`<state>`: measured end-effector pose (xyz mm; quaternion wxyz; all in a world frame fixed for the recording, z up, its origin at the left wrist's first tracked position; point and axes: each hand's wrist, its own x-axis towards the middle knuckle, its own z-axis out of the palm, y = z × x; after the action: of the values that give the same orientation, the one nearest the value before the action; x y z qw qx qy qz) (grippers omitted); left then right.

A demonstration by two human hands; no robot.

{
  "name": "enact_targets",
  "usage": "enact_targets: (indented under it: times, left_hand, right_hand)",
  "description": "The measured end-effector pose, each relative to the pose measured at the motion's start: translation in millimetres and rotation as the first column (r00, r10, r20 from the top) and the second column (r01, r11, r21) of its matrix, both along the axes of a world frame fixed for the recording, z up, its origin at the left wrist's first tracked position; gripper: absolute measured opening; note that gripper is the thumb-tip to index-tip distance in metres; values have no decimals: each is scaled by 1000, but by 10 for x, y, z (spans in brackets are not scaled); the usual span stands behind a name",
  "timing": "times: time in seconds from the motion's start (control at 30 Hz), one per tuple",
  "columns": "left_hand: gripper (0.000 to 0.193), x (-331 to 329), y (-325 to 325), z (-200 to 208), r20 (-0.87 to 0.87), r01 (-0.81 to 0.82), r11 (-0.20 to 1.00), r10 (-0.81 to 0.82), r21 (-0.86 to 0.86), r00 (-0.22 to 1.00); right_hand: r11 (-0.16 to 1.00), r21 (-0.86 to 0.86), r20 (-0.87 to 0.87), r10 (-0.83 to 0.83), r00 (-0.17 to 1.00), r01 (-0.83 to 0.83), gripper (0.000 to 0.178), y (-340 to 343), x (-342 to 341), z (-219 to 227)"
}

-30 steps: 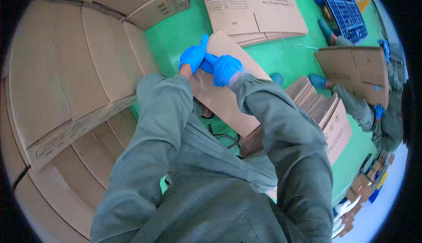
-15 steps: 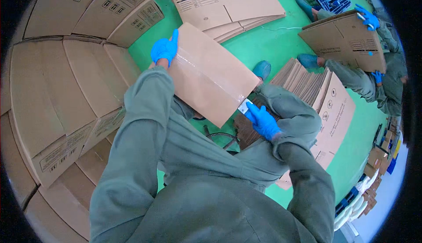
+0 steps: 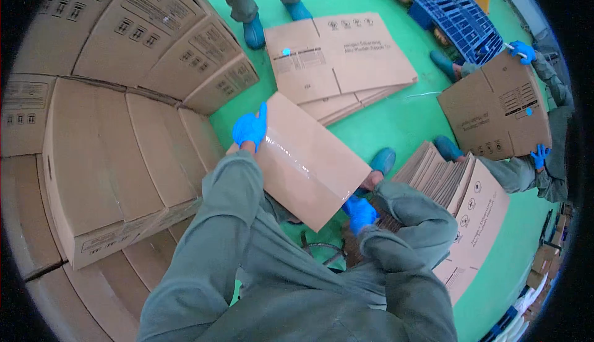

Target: Assemble and seal cardboard boxes using a tape dispenser.

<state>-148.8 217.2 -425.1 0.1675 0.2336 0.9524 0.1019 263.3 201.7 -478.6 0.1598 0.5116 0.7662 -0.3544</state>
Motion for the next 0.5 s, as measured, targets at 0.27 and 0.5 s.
enact_targets:
  times: [0.27, 0.5]
  left_hand:
    - [70, 28, -128, 65, -6, 13, 997, -13, 73, 1000]
    - [87, 558, -291, 590, 297, 224, 965, -256, 136, 920]
  right_hand:
    - [713, -402, -59, -646, 761, 574, 48, 188, 439, 582]
    - [244, -969, -235, -952, -197, -25, 61, -331, -25, 615]
